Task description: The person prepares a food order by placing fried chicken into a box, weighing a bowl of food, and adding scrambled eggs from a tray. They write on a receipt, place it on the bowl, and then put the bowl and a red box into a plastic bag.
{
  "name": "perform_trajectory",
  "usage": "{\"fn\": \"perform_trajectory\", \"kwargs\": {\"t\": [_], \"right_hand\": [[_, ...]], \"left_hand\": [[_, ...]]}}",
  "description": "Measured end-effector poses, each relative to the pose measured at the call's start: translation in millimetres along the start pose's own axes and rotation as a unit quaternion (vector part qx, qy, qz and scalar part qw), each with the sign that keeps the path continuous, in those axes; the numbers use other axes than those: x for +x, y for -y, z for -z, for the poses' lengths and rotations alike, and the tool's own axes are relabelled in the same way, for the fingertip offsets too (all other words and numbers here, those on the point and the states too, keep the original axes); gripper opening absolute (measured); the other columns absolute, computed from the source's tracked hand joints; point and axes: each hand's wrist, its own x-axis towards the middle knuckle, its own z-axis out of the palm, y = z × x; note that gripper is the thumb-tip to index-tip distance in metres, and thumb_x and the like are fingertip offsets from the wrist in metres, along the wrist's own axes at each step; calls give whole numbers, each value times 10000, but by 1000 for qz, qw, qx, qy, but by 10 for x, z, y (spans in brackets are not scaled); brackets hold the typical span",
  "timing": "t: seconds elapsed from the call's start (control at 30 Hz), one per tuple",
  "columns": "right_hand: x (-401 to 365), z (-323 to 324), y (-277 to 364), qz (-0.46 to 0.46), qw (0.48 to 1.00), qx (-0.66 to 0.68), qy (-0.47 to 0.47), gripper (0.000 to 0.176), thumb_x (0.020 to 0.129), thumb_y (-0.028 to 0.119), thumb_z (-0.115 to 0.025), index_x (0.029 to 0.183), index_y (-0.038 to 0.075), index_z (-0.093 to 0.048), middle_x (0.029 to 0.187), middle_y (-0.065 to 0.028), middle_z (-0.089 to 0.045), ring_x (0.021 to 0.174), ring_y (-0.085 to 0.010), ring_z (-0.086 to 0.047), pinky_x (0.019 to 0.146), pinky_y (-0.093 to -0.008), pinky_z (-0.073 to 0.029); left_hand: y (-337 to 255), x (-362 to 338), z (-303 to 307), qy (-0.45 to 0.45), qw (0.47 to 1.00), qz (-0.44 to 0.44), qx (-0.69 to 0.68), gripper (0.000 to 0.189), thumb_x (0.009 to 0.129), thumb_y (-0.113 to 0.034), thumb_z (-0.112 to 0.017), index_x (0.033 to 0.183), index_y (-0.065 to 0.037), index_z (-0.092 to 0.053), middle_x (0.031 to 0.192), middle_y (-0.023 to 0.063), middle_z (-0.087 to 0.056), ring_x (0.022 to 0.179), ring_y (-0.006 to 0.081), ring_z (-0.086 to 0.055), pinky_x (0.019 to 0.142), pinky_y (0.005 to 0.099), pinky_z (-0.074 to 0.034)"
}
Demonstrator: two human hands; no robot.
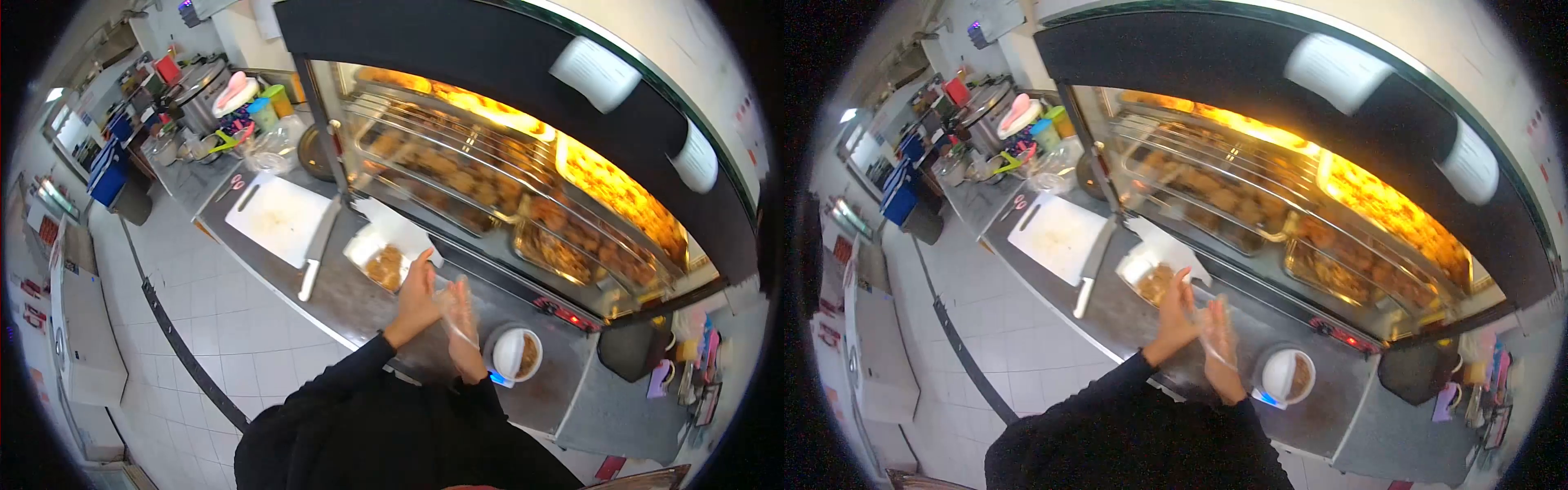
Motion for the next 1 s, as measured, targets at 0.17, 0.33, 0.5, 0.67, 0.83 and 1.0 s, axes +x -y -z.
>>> {"fn": "perform_trajectory", "kwargs": {"t": [0.17,0.33,0.5,0.67,0.83,1.0], "right_hand": [[281,-336,452,-70,934,-52,346,473,948,128,-481,1379,22,-316,1330,-178,-451,1210,-245,-459,1000,-327,-379],[509,361,623,43,909,-16,-414,463,940,367,-462,1320,117,-380,1261,-117,-452,1167,-237,-458,869,-410,-449],[855,1130,262,80,817,-80,-566,605,939,414,-452,1451,213,-199,1487,-131,-179,1313,-272,-281,1039,-469,-268],[1011,1680,-48,73,719,-254,-643,686,918,392,-508,1432,58,-201,1479,-209,-174,1343,-378,-201,1076,-429,-212],[999,1570,139,43,693,-254,-673,719,899,424,-539,1428,58,-218,1431,-232,-241,1306,-368,-252,1067,-417,-210],[851,1645,330,11,726,-209,-655,805,874,524,-535,1455,120,-153,1469,-198,-172,1345,-346,-188,1064,-417,-215]], "left_hand": [[484,450,1260,-209,976,65,-15,357,743,28,-519,1091,-34,-474,741,-2,-430,696,97,-437,658,233,-384],[1168,1632,2626,-363,924,8,119,258,727,82,-465,952,-45,-463,783,74,-495,733,181,-492,709,311,-413],[2084,2856,3011,-276,954,106,44,434,693,6,-605,1069,-64,-399,761,63,-512,651,179,-560,516,309,-466],[2330,3487,2843,-198,977,65,-54,532,798,-161,-672,1206,-99,-336,1032,57,-473,794,141,-519,596,288,-466],[686,3385,2353,-307,934,-117,-136,419,887,-54,-521,1267,4,-352,1072,111,-470,909,186,-505,784,281,-453],[-597,3044,1752,-365,858,-337,-130,372,901,-40,-487,1243,22,-358,1010,121,-507,904,196,-522,796,300,-467]]}}
